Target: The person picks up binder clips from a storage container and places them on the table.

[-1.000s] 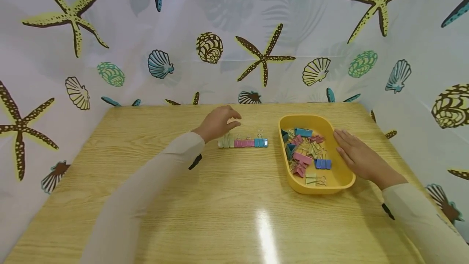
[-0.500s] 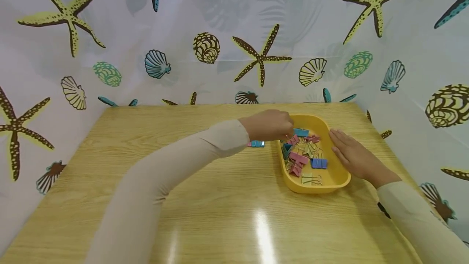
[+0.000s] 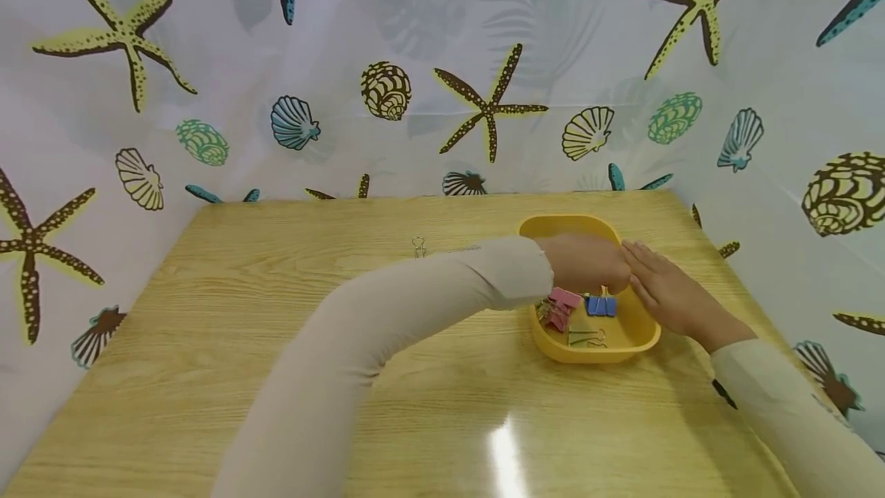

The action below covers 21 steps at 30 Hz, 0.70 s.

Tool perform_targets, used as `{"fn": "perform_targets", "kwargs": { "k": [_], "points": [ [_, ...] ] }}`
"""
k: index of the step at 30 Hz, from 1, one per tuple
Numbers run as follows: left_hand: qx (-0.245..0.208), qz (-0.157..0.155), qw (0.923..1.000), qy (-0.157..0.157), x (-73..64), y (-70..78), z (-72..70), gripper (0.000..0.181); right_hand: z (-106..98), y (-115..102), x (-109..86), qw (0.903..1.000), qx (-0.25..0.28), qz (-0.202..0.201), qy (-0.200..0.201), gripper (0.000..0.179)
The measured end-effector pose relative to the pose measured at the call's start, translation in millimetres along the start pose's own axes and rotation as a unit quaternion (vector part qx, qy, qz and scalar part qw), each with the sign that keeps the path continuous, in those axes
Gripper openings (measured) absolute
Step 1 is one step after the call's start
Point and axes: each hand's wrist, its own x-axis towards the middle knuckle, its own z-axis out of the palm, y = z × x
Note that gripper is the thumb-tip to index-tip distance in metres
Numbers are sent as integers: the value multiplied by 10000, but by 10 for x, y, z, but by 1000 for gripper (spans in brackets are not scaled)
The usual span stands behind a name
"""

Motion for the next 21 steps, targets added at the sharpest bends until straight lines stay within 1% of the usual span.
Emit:
{"fn": "perform_targets", "kwargs": {
  "k": [2,5,7,9,10,12,15,17,18,21],
  "points": [
    [-3,2,10000,-40,73,44,22,9,-9,18,1,10000,-20,-22,-76,55],
    [80,121,9995,-297,168,127,72,13,-17,29,3,9998,-15,18,-175,54],
    [334,210,9979,-513,226,188,109,20,-20,27,0,9997,-3,46,-223,54],
    [649,365,9950,-669,277,244,138,25,-23,21,-4,9998,24,41,-209,56],
    [778,398,9938,-681,302,269,152,27,-23,19,-6,9998,35,25,-197,56],
    [1055,474,9912,-640,348,305,184,25,-22,11,-10,9999,59,-8,-154,56],
    [1170,461,9898,-672,403,345,225,22,-13,-1,-7,9999,55,20,-93,53],
    [1221,430,9887,-761,434,365,245,21,-9,-12,-5,9999,65,92,-88,54],
    [1256,417,9879,-813,445,374,252,20,-6,-15,-3,9999,60,127,-77,55],
    [1375,446,9861,-820,460,386,276,17,-1,-19,6,9998,64,166,-66,56]
  ]
}}
